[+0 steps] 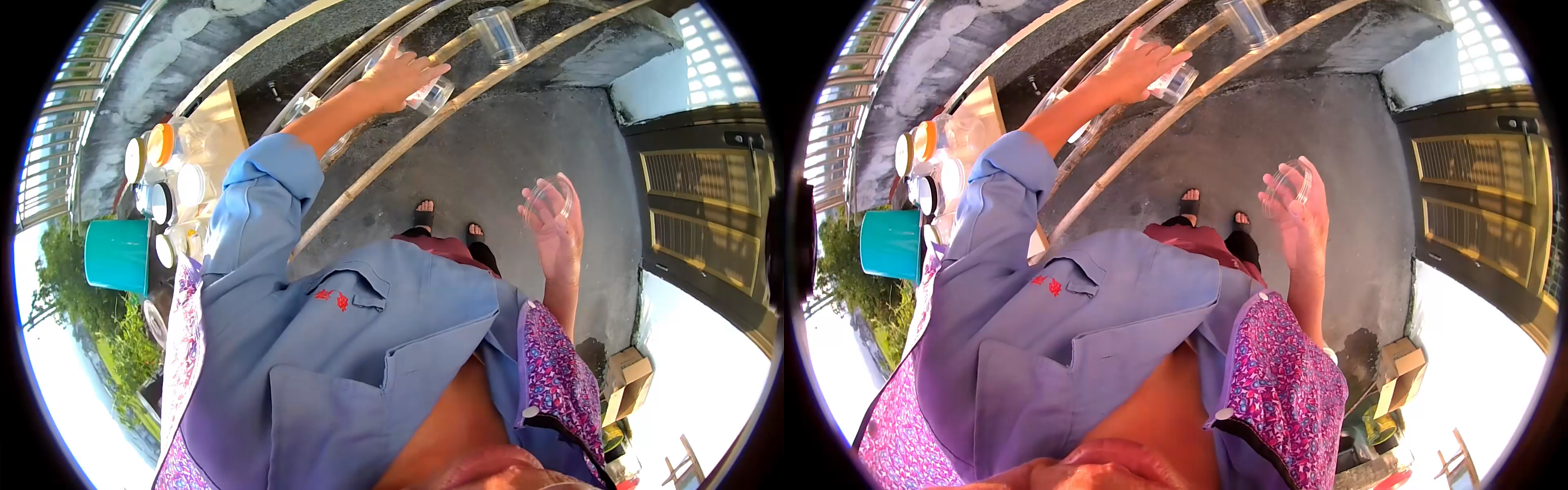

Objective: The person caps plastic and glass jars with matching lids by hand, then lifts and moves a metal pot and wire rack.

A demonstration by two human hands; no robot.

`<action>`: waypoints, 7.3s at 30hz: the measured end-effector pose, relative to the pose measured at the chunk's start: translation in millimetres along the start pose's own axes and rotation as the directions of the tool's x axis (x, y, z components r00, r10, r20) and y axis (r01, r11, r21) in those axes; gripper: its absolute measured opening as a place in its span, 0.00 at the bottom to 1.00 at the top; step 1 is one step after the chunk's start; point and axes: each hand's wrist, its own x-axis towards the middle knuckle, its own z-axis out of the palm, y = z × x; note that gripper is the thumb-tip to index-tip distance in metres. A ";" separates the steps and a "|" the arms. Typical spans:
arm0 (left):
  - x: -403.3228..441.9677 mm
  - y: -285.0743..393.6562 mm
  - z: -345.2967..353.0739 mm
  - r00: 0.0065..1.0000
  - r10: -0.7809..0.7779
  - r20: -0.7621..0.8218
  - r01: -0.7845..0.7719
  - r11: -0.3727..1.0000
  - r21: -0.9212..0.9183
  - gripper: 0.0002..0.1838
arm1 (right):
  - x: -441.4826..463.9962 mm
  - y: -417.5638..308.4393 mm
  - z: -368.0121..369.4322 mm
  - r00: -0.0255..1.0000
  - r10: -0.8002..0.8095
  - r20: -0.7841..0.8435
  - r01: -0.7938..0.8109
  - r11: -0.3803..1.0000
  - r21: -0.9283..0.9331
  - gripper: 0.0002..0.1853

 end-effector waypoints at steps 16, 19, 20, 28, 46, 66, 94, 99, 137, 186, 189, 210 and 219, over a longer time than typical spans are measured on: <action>-14.3 34.5 9.6 0.810 -0.585 0.037 0.580 0.791 -0.194 0.50 | 101.6 -46.7 -57.8 0.820 0.254 0.512 -0.147 0.959 -0.241 0.48; -38.3 53.5 -11.7 0.680 -0.725 -0.106 0.567 0.612 -0.551 0.47 | 97.9 -50.7 -66.5 0.856 0.250 0.452 -0.152 0.958 -0.241 0.45; -47.7 66.0 -24.3 0.653 -0.737 -0.177 0.506 0.598 -0.622 0.47 | 89.9 -53.4 -54.6 0.894 0.237 0.379 -0.126 0.947 -0.295 0.43; -137.4 181.1 -81.2 0.775 -0.627 -0.079 0.055 0.191 -0.980 0.54 | 56.4 -40.7 30.0 0.806 0.143 0.574 0.062 0.945 -0.322 0.46; -276.1 203.5 -50.5 0.864 -0.476 0.166 -0.001 -0.331 -0.944 0.52 | 30.7 -3.7 145.3 -0.054 0.433 0.900 0.667 0.686 -0.290 0.40; -291.5 233.7 -30.1 0.509 -0.858 0.069 -0.085 -0.130 -0.988 0.54 | 18.4 -12.6 175.7 -0.070 0.348 0.935 0.732 0.655 -0.189 0.37; -273.7 267.0 -34.0 0.623 -0.722 0.301 -0.278 -0.563 -0.778 0.56 | -6.1 56.7 162.6 0.169 0.383 0.908 0.458 0.786 -0.416 0.27; -277.6 275.1 -28.6 0.582 -0.757 0.298 -0.312 -0.546 -0.778 0.57 | -12.2 61.5 171.5 0.157 0.431 0.889 0.455 0.767 -0.452 0.27; -413.2 89.5 133.3 -0.157 -0.987 -0.017 0.581 -0.079 -0.810 0.34 | 51.5 165.7 364.8 -0.124 0.015 0.992 0.980 -0.153 0.125 0.38; -154.6 2.0 35.4 0.843 -0.536 0.030 0.531 0.841 0.102 0.37 | 105.1 -33.8 -50.1 0.864 0.393 0.315 -0.334 0.915 -0.227 0.42; -165.7 40.0 -7.8 0.580 -0.802 -0.142 0.641 0.556 -0.529 0.47 | 105.8 -16.0 -4.6 0.851 0.319 0.417 -0.160 0.914 -0.373 0.43; -251.5 213.4 -64.4 0.550 -0.781 0.295 0.092 -0.295 -0.951 0.58 | 57.3 39.7 185.5 -0.312 0.521 0.795 0.644 0.731 -0.227 0.38; -248.3 246.2 -36.8 0.227 -0.910 0.348 0.056 -0.344 -0.937 0.58 | 24.9 84.4 171.7 -0.004 0.512 0.859 0.460 0.764 -0.453 0.29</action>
